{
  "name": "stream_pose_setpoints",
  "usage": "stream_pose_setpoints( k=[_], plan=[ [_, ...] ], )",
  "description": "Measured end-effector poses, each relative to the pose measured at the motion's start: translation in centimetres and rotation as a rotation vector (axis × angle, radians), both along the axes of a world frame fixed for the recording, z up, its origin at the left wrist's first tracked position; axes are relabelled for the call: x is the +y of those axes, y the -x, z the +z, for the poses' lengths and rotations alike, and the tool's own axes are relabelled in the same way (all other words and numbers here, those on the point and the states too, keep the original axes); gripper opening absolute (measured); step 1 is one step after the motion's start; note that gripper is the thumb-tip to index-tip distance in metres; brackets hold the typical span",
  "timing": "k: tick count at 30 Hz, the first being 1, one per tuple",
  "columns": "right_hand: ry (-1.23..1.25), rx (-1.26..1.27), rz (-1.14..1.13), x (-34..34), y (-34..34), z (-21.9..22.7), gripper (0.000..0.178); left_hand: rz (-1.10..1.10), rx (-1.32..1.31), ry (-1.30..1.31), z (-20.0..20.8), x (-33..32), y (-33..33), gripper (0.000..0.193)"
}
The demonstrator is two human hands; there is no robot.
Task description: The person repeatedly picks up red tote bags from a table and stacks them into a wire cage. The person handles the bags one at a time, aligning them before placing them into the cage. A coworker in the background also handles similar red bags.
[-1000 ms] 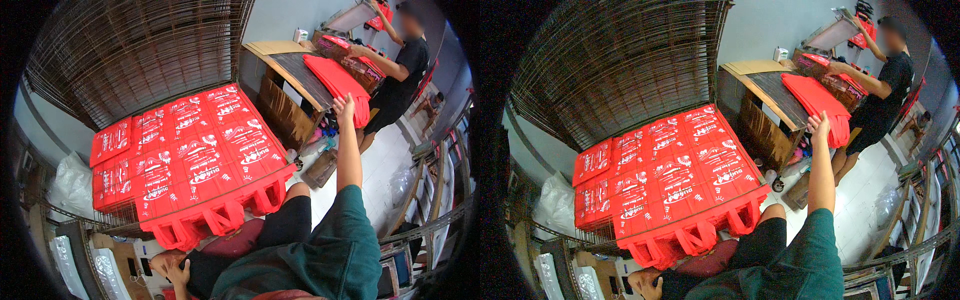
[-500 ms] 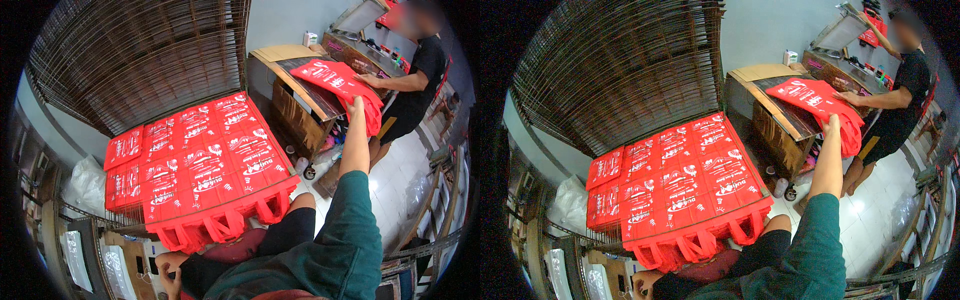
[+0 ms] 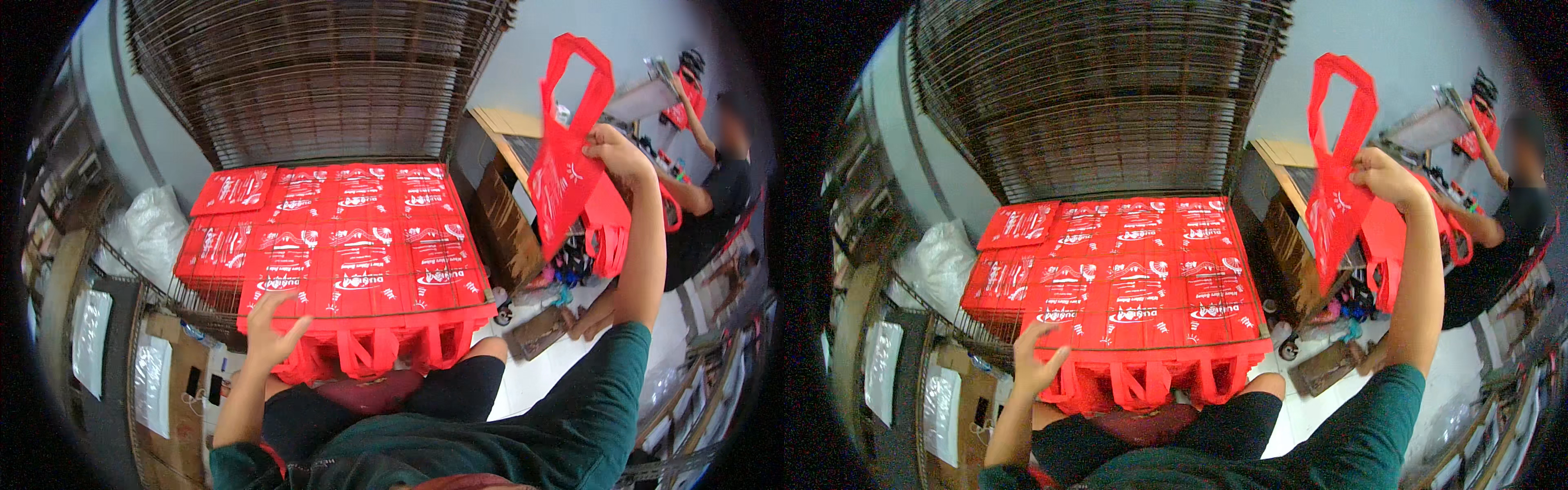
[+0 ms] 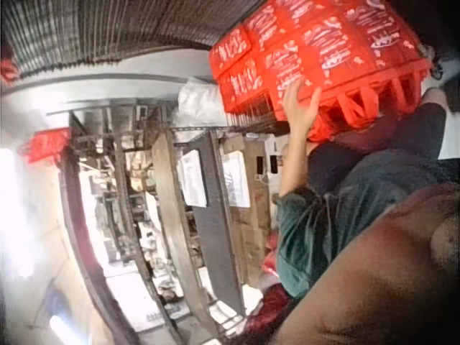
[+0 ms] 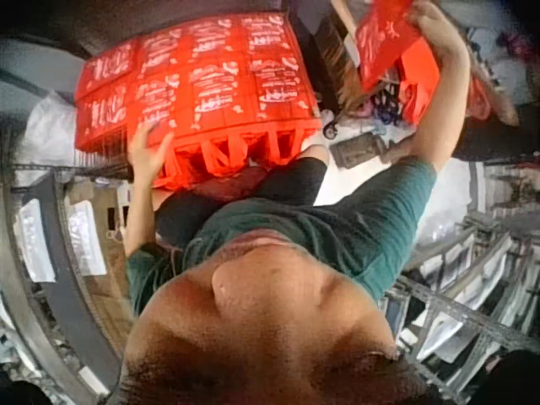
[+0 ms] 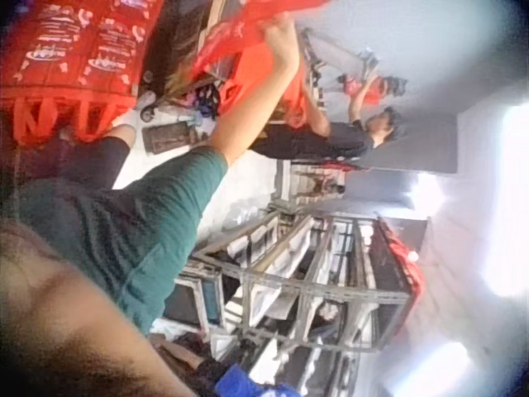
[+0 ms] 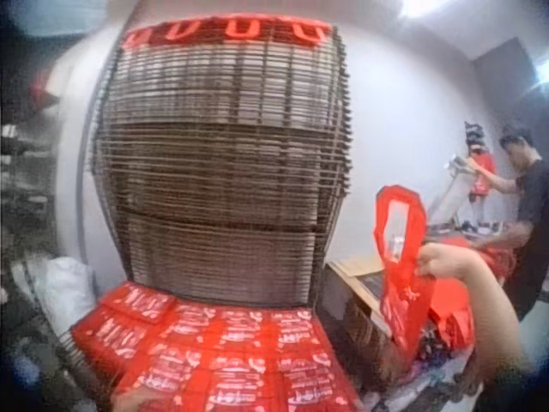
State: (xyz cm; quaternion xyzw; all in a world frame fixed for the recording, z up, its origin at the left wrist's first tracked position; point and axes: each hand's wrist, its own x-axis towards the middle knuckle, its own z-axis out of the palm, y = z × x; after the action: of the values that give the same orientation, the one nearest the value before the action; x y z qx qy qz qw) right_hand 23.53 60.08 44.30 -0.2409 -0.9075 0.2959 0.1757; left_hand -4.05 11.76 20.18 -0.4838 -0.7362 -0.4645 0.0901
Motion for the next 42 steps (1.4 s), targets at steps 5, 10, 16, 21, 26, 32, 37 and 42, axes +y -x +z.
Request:
stream_pose_setpoints(
  k=[5, 10, 16, 21, 26, 32, 37, 42],
  plan=[
    [-0.236, -0.302, 0.183, -9.5, 2.9, 4.5, 0.031, -0.284, -0.197, -0.088, 5.8, 8.0, 1.0, 0.056],
    [-0.347, -0.456, 0.330, -15.4, 5.6, 5.3, 0.027, -0.587, -0.537, -0.109, 7.2, 12.3, 2.6, 0.077],
    [-0.012, -0.369, 0.544, -17.6, 9.1, 3.3, 0.033, -0.813, -0.774, -0.082, 7.7, 9.0, 1.0, 0.054],
    [-0.087, -0.055, 0.451, -15.8, 11.8, 0.4, 0.034, -0.728, -0.960, -0.283, 10.7, 6.9, -0.1, 0.040],
    [0.270, 0.427, -0.039, -11.4, 11.5, -13.8, 0.035, -0.696, -1.082, -0.463, 10.2, 5.1, 0.8, 0.045],
    [1.562, 0.169, 0.151, -29.1, 8.2, -35.4, 0.065, -0.529, -0.997, -0.612, 10.6, 2.2, 2.2, 0.055],
    [2.054, 0.030, 0.415, -36.8, 11.6, -34.3, 0.067, -0.342, -1.070, -0.773, 10.1, -0.6, 4.9, 0.056],
    [1.979, 0.214, 0.366, -35.3, 16.0, -32.1, 0.047, -0.248, -0.900, -0.944, 8.6, -4.6, 7.7, 0.052]
  ],
)
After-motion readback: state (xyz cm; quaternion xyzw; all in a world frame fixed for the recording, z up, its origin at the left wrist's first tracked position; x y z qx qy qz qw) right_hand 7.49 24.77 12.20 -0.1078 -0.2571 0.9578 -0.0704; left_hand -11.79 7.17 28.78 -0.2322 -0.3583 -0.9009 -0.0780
